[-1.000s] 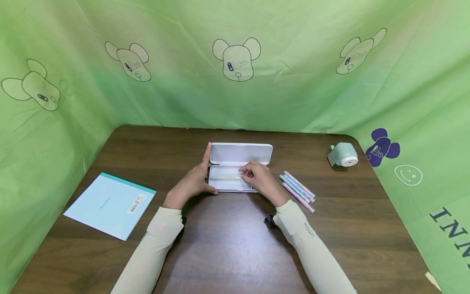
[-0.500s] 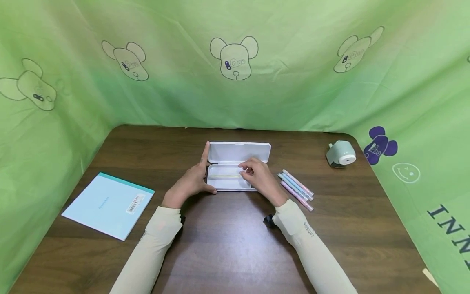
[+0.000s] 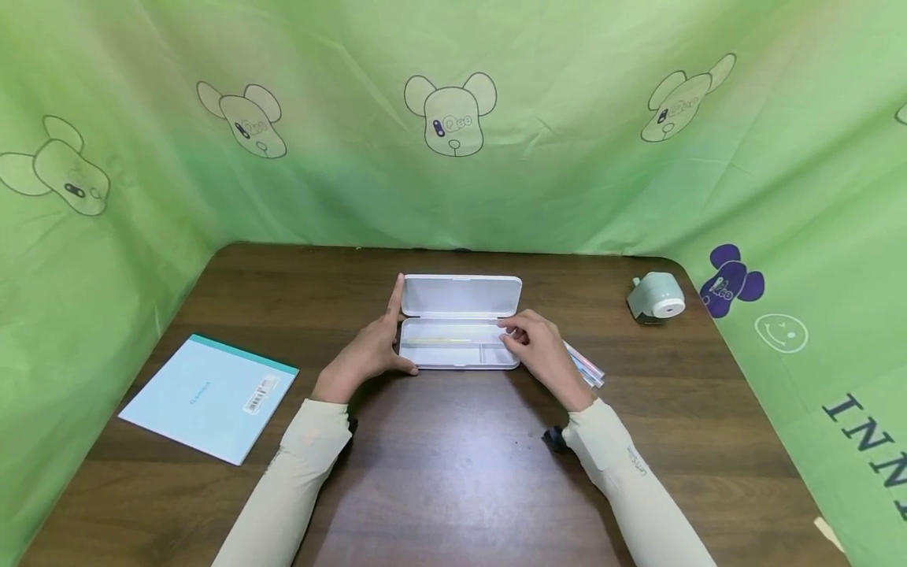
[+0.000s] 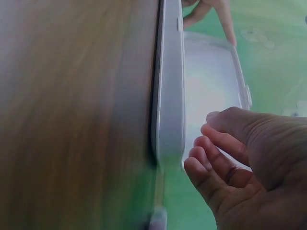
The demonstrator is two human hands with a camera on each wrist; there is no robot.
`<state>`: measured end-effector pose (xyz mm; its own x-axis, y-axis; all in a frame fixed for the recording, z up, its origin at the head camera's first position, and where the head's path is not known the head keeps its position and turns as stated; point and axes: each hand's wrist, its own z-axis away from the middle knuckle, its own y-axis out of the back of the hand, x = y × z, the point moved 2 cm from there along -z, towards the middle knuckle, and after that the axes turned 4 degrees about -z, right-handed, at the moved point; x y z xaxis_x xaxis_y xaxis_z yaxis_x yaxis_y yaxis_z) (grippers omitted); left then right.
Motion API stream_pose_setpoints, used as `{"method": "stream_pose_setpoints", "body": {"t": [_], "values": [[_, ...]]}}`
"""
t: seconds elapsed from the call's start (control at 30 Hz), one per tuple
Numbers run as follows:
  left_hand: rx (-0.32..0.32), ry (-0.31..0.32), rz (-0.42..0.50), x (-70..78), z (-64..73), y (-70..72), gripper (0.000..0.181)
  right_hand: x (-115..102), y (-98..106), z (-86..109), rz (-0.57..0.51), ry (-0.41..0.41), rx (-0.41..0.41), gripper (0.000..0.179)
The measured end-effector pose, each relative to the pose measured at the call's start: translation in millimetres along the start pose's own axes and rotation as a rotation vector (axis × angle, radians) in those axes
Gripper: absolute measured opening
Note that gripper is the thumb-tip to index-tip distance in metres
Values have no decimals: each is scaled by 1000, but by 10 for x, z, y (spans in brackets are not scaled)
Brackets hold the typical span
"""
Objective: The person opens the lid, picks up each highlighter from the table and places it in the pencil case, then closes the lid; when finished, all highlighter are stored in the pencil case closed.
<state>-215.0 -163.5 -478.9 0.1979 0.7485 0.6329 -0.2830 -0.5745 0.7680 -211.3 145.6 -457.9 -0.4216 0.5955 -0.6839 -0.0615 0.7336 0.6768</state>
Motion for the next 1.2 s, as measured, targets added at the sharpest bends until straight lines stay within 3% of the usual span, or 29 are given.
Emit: {"method": "stream_pose_setpoints", "body": {"t": [0.13, 0.37, 0.43, 1.2], "values": [[1, 18, -23, -20, -28, -13, 168, 135, 165, 120, 30, -31, 22, 16], [-28, 47, -12, 260, 101, 133, 162, 294, 392, 283, 70, -95, 55, 18], [-30, 55, -15, 278, 115, 141, 161, 329, 444, 329, 74, -113, 64, 19], [-37, 53, -8, 290, 127, 125, 159, 597, 1022, 874, 100, -225, 144, 19]]}}
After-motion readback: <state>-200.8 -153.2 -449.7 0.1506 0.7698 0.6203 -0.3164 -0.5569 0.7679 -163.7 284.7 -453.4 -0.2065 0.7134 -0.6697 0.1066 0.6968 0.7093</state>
